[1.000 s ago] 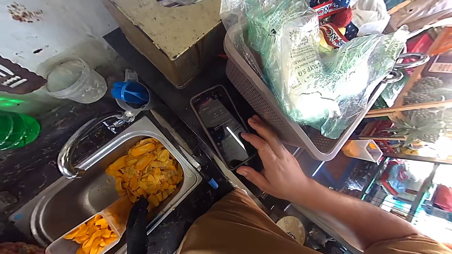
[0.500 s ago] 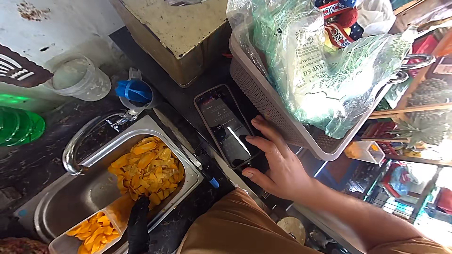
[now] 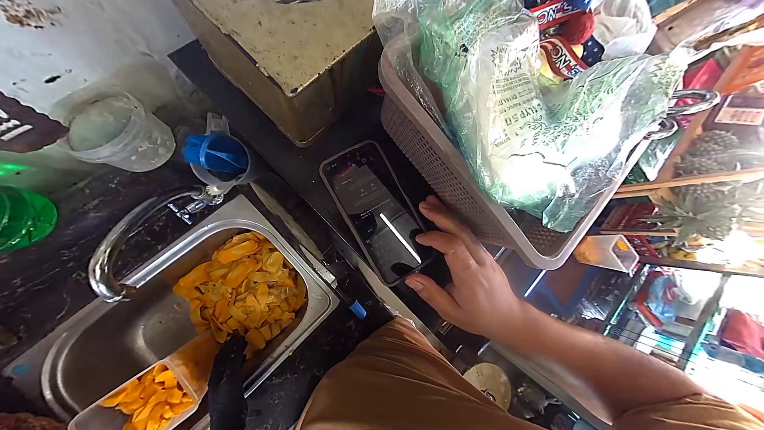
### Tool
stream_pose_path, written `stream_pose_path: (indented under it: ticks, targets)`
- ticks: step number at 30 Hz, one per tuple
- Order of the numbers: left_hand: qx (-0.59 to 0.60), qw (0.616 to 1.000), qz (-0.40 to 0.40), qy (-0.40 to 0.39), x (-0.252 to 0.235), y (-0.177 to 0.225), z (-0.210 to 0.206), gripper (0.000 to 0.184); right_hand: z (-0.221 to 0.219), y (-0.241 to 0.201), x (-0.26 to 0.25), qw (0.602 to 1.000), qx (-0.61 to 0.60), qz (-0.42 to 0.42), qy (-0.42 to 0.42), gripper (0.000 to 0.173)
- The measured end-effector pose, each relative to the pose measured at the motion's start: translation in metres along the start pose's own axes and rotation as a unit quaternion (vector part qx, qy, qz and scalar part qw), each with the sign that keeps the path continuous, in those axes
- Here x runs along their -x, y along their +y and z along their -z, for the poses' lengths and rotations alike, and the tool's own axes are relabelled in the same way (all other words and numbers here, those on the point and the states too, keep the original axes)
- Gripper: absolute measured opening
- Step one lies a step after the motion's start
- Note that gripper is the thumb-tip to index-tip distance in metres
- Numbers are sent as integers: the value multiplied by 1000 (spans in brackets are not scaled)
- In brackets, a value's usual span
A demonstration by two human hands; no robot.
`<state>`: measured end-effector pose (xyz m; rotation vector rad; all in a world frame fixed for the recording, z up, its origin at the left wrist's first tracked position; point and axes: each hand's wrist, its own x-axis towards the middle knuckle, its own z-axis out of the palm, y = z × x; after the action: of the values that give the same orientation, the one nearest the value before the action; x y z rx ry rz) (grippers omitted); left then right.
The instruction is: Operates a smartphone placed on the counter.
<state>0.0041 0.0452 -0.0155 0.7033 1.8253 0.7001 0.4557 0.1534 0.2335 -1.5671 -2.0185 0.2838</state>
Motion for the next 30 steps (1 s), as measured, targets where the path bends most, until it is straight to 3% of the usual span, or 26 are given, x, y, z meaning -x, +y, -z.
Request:
stream_pose_path:
  ticks: [6,19,24,30]
  targets:
    - [1,1000,-3,-4,0,2,1,53,1,2,3,999,-30,42,-7,50]
    - [8,1000,-4,-4,-1,-1,3,53,-1,-6,-5,990,77,73,-95,63]
    - [7,1000,-3,-5,-2,-3,2,52,0,-1,-1,999,-1,43,-24,53]
    - [4,1000,0,-4,-1,-1,1,54,0,-1,1,999,13,22,-28,54]
